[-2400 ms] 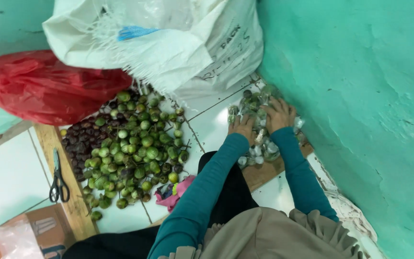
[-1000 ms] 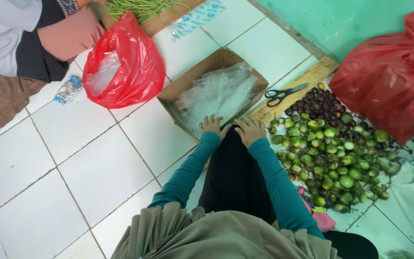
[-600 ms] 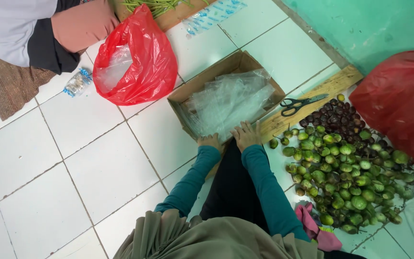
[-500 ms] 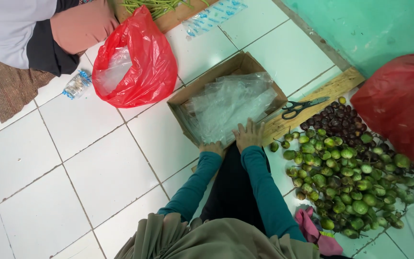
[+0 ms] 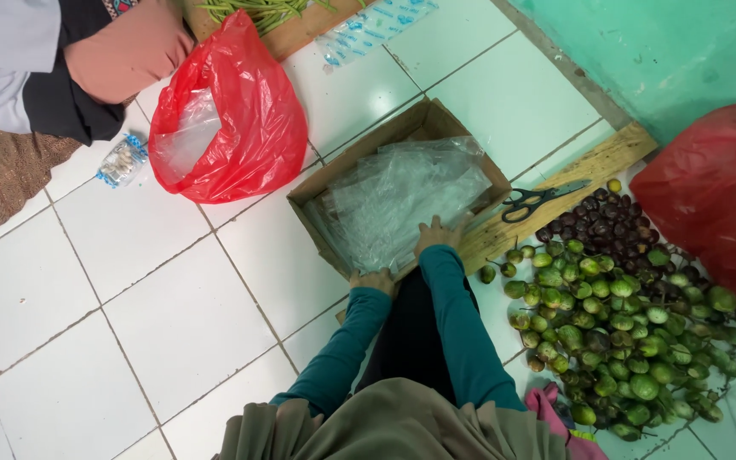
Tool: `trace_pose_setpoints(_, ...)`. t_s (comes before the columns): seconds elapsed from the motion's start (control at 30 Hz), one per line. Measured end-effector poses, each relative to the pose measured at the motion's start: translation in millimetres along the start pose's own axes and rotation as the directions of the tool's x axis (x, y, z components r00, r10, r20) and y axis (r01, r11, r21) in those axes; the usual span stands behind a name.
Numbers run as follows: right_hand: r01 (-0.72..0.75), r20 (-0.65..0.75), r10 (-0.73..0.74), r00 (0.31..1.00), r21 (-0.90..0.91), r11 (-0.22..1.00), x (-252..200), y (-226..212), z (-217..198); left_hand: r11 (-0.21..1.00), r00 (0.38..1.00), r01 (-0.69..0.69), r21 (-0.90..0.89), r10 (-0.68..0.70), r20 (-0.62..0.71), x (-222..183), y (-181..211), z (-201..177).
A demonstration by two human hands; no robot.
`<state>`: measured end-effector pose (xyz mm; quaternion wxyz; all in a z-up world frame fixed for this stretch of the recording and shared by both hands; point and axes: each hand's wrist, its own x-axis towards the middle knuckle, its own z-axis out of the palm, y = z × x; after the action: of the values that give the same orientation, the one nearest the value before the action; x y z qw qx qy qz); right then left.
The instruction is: Bagging small green fruits into plastic bags and tying them with pink strips
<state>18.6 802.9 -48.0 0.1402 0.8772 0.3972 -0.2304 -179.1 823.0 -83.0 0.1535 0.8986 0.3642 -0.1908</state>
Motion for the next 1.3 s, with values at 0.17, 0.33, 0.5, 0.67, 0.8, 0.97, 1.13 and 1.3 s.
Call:
trace_pose_setpoints(0.17,0.024,0.037,-0.022,0.999,-0.055,0.998,15,2,15,1.000,1.000,-0.025,0.007,0.025,-0.002,-15,6,-23)
trace_pose_setpoints(0.33,0.018,0.050,-0.013,0.999,-0.084,0.996,-10,-4,-21,1.000,1.000,0.002,0.014,-0.002,0.027,-1,1,-4)
trace_pose_setpoints(0.5,-0.008,0.207,0.050,0.977,-0.199,0.980,-14,-7,-30,0.999,1.000,0.017,-0.035,-0.018,-0.008,16,-7,24)
trace_pose_setpoints(0.67,0.024,0.260,0.050,0.964,-0.273,0.962,-36,-13,-53,1.000,1.000,-0.010,0.011,0.010,-0.004,12,-6,19)
trace_pose_setpoints(0.8,0.023,0.230,0.057,0.971,-0.331,0.943,-37,-17,-54,1.000,1.000,-0.004,0.018,0.004,0.013,12,-5,17)
trace_pose_setpoints(0.97,0.020,0.177,0.015,0.984,-0.195,0.981,-29,-14,-49,0.998,1.000,-0.026,0.056,0.025,0.017,7,-3,13)
trace_pose_setpoints(1.13,0.130,-0.258,-0.117,0.959,0.033,0.991,2,7,8,1.000,0.997,-0.002,0.008,0.001,0.071,-2,4,-19)
trace_pose_setpoints(1.3,0.456,-0.711,-0.172,0.682,0.229,0.860,28,36,67,0.999,0.986,-0.008,0.039,0.002,0.166,-21,15,-58)
